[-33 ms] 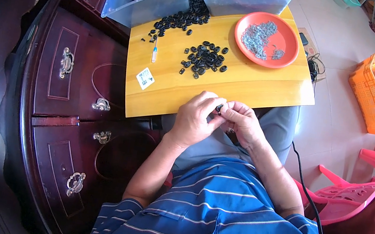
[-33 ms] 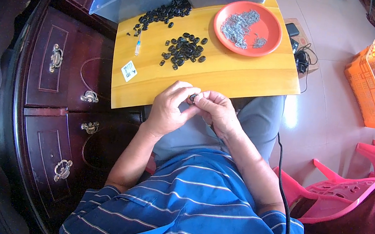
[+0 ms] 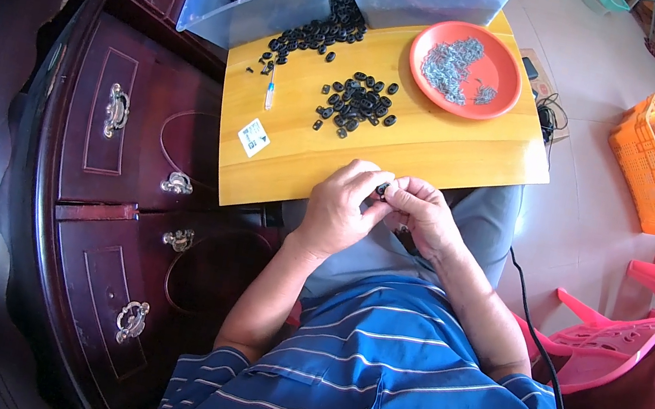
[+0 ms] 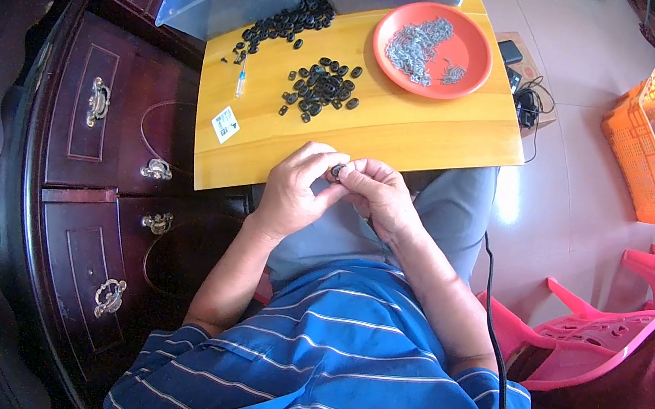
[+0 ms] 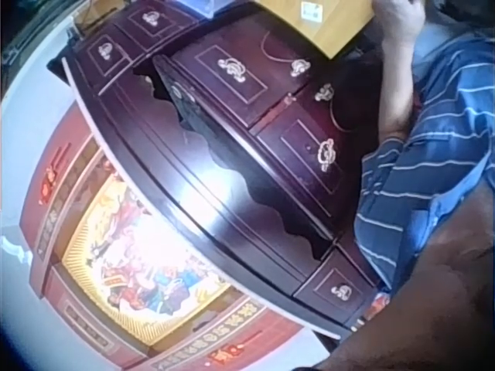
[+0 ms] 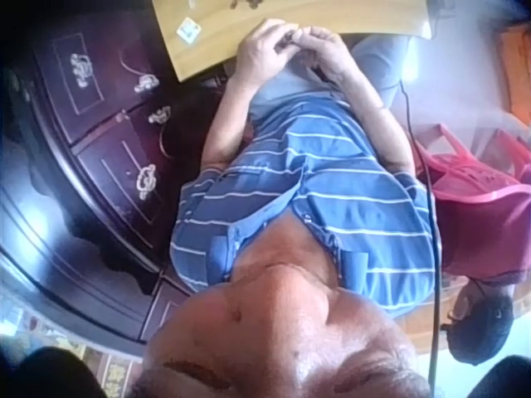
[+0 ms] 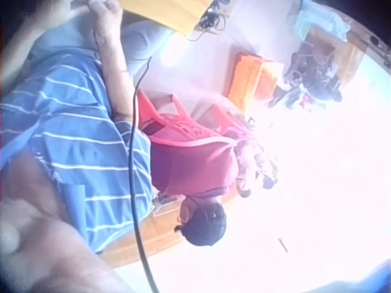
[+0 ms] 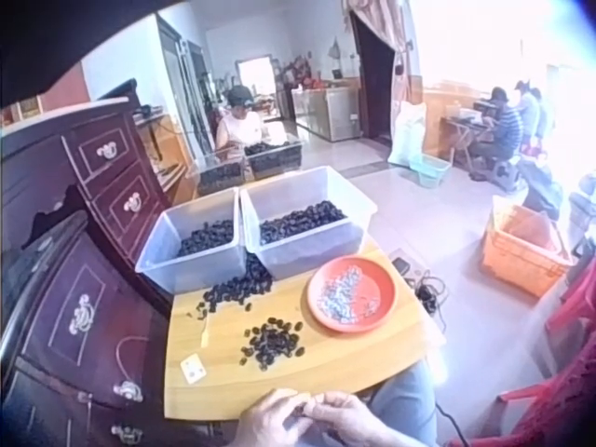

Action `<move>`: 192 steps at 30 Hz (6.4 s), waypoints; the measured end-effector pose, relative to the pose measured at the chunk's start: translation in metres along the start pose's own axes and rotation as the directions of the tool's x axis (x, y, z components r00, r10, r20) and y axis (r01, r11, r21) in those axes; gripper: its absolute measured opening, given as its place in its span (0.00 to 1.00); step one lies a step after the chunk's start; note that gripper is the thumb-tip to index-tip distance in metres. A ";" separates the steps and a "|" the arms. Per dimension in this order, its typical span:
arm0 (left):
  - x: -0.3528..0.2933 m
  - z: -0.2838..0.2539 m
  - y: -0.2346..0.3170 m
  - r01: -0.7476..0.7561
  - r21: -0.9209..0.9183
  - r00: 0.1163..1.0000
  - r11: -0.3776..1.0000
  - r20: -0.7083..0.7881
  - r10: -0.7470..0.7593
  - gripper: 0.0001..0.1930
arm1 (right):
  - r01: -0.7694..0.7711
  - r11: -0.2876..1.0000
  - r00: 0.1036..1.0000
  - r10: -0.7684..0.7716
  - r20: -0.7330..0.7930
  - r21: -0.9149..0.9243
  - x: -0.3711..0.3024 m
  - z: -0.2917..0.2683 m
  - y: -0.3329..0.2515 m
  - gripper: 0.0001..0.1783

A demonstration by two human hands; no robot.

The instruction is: The person assembles small components by picking up metal pins from a plate and inserting them into plastic parts by hand.

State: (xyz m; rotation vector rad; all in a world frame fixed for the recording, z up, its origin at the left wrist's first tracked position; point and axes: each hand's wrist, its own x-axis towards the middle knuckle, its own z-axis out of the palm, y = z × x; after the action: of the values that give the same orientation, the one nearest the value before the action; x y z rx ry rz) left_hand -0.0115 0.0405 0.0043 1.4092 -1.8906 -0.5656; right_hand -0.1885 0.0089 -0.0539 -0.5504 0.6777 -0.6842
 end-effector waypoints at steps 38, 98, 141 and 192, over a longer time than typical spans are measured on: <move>0.001 -0.003 -0.001 0.139 -0.283 0.990 0.949 0.019 -0.139 0.19 | 0.094 0.983 0.995 -0.097 0.010 0.158 0.006 0.006 0.013 0.09; -0.006 0.001 0.000 0.002 -0.165 0.999 0.986 -0.041 -0.009 0.16 | 0.099 0.987 0.994 -0.093 -0.052 0.125 -0.007 0.011 0.000 0.06; -0.006 -0.008 0.002 -0.005 -0.342 0.998 0.940 -0.065 -0.019 0.11 | 0.192 0.970 0.981 -0.191 -0.023 0.147 -0.018 0.030 -0.003 0.06; 0.047 -0.035 -0.106 0.274 0.206 0.949 0.939 -0.216 -0.230 0.15 | 0.512 0.310 0.682 -0.714 0.159 -0.801 0.033 -0.008 -0.047 0.03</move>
State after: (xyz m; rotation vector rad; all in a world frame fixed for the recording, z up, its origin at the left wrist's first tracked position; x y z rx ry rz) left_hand 0.0754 -0.0351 -0.0341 1.8106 -1.6768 -0.3198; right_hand -0.1932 -0.0470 -0.0411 -1.7028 1.0074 -1.1912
